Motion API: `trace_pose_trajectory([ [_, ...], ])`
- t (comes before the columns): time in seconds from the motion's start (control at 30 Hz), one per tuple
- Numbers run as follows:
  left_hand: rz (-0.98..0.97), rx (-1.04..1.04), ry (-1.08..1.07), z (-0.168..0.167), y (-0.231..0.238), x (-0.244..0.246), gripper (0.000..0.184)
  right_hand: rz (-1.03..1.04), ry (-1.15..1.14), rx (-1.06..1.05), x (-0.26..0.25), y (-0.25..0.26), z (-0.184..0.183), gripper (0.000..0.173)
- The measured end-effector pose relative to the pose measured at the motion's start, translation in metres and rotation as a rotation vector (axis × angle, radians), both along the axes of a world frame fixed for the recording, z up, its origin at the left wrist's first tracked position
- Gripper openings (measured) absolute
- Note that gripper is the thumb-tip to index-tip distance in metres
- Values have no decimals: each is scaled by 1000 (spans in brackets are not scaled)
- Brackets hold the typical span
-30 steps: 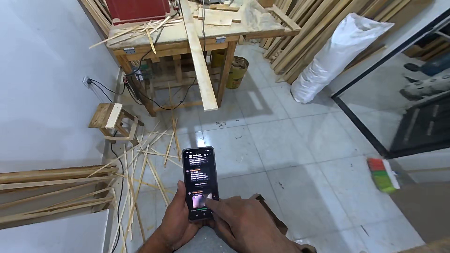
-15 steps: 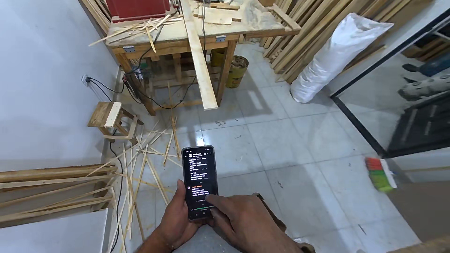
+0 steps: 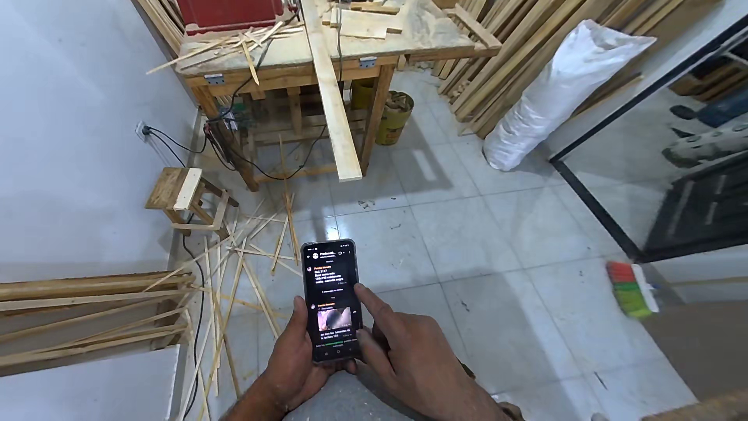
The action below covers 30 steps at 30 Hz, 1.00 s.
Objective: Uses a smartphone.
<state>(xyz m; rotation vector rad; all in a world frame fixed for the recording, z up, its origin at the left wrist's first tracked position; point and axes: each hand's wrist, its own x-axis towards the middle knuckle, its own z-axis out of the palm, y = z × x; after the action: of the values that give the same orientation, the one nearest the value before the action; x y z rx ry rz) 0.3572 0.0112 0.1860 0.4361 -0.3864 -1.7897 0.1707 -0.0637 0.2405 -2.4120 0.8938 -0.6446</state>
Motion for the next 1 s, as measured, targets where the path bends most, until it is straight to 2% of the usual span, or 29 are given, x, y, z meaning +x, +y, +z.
trace_pose_trajectory([
  [0.23,15,57,-46,6,-2,-1,74,34,6,7,-3,5,-5,44],
  [1.0,19,69,4,4,-4,-1,73,50,-39,-6,-8,5,-11,37],
])
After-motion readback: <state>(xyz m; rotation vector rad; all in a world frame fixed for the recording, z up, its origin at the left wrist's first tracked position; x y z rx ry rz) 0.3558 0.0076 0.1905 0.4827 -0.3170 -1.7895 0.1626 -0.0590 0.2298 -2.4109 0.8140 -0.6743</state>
